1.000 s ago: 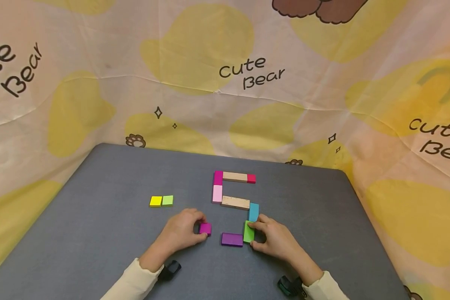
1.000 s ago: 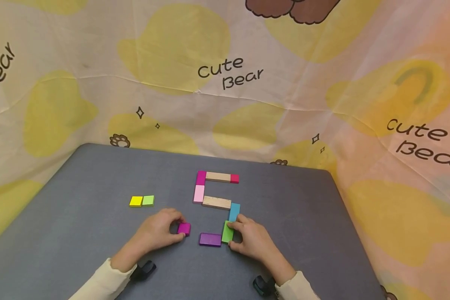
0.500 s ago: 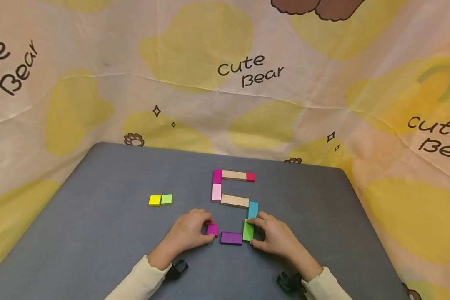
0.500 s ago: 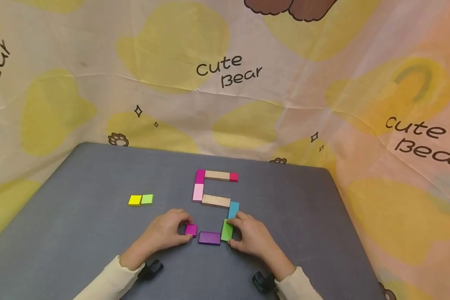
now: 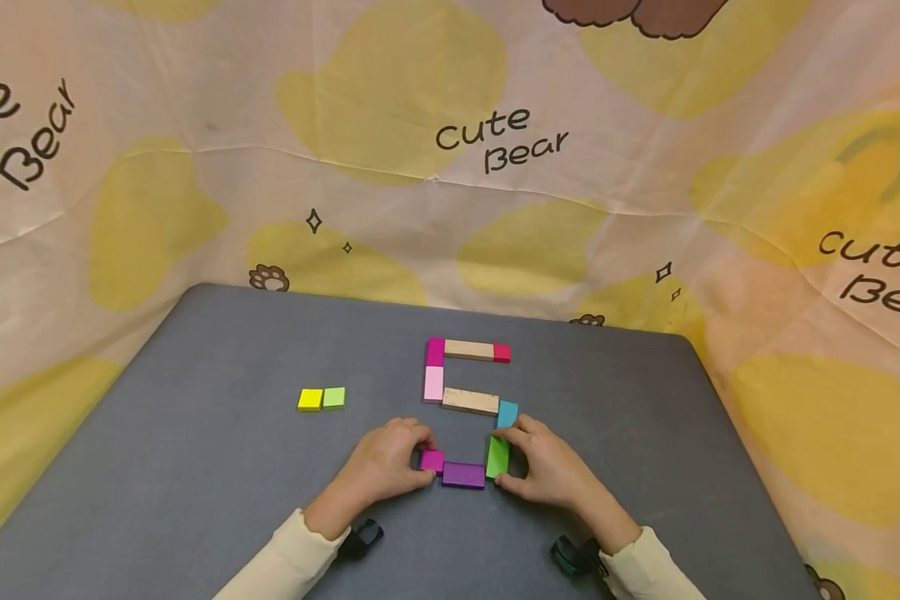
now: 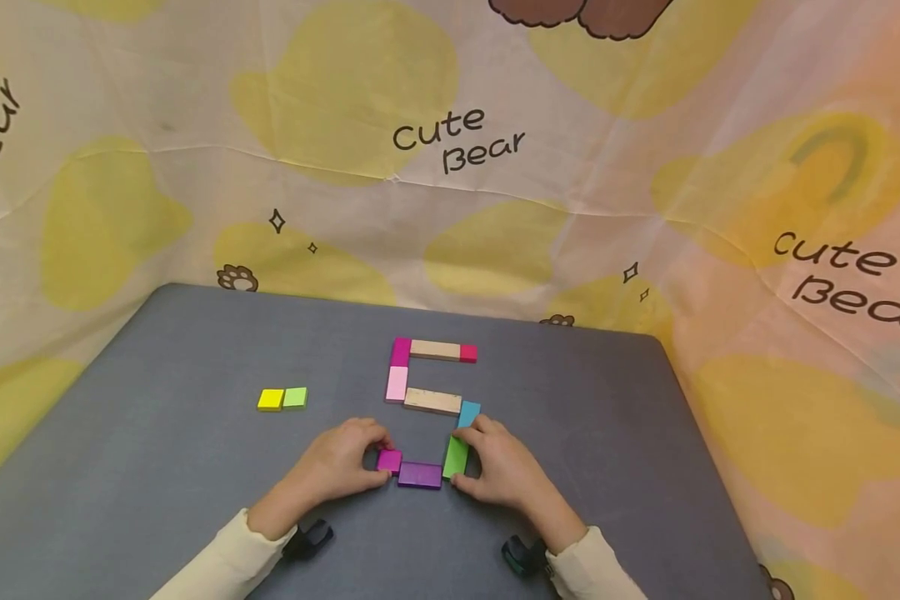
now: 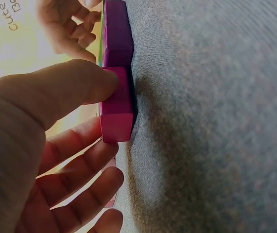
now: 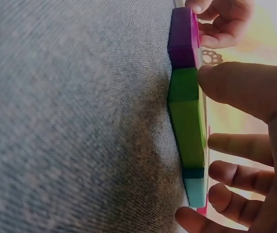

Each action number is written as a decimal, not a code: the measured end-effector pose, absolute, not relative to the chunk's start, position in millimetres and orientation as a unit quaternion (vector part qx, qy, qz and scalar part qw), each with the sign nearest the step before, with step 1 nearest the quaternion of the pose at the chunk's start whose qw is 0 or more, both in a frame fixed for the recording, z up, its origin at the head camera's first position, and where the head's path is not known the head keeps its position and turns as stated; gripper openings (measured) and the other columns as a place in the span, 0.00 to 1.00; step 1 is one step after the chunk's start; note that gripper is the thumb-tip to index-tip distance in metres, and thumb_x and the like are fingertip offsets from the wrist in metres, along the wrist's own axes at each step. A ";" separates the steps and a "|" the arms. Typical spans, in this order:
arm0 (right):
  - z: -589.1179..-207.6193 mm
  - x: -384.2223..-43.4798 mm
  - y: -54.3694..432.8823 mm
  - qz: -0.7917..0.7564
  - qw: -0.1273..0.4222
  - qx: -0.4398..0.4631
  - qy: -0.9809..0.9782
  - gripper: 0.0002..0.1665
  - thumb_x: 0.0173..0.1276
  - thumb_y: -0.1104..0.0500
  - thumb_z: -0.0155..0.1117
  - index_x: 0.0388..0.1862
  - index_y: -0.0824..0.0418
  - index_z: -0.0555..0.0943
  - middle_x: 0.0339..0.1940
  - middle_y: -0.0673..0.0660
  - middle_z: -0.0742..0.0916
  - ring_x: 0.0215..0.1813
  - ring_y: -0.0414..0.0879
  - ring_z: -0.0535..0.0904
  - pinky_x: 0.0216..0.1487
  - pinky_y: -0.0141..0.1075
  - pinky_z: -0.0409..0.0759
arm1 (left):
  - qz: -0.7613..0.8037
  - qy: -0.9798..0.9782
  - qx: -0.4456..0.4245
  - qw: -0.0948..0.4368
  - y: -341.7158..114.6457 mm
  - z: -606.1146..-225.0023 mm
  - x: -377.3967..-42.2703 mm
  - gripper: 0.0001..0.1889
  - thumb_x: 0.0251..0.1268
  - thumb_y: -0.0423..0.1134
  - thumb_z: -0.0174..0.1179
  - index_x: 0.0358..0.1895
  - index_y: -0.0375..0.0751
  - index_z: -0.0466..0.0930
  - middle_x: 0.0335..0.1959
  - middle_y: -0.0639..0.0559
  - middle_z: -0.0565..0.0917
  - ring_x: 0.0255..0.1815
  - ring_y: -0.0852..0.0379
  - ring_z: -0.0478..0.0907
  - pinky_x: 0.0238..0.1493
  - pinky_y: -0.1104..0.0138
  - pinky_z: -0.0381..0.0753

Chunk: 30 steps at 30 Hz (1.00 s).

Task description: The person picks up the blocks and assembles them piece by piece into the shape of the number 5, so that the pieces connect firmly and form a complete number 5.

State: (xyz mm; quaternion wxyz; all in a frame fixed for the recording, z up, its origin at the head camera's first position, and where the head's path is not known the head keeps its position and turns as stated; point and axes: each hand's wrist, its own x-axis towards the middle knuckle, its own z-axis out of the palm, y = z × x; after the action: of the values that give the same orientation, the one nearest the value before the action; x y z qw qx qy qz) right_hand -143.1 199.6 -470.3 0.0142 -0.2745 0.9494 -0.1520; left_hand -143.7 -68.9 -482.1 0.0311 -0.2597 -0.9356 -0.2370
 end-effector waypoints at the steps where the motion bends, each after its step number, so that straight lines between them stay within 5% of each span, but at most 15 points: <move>1: -470.6 -143.6 199.4 -0.149 0.014 -0.273 0.950 0.33 0.51 0.43 0.74 0.55 0.54 0.80 0.41 0.47 0.77 0.38 0.37 0.68 0.37 0.30 0.71 | -0.237 -0.936 -0.259 0.031 -68.9 -482.0 -143.6 0.12 0.40 0.45 0.72 0.31 0.51 0.81 0.29 0.60 0.79 0.36 0.60 0.76 0.36 0.64 0.77; 13: -473.6 -144.5 198.4 -0.144 -0.013 -0.273 0.951 0.33 0.48 0.42 0.75 0.54 0.52 0.82 0.56 0.56 0.80 0.59 0.53 0.72 0.53 0.49 0.78 | -0.244 -0.935 -0.256 0.025 -69.8 -481.5 -143.9 0.13 0.40 0.46 0.72 0.32 0.52 0.82 0.30 0.61 0.79 0.37 0.62 0.75 0.37 0.64 0.78; 30: -470.2 -141.8 195.2 -0.150 0.003 -0.271 0.951 0.33 0.49 0.43 0.74 0.54 0.54 0.82 0.55 0.54 0.81 0.58 0.50 0.73 0.55 0.47 0.78 | -0.238 -0.937 -0.253 0.021 -70.1 -481.1 -141.1 0.12 0.41 0.46 0.73 0.32 0.52 0.82 0.30 0.61 0.79 0.36 0.61 0.76 0.37 0.64 0.78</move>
State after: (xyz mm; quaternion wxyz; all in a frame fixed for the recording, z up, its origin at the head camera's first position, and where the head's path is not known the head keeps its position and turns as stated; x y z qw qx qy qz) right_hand -141.8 195.2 -470.2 0.0031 -0.2713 0.9507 -0.1500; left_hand -141.1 -70.1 -481.1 0.0210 -0.2529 -0.9374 -0.2383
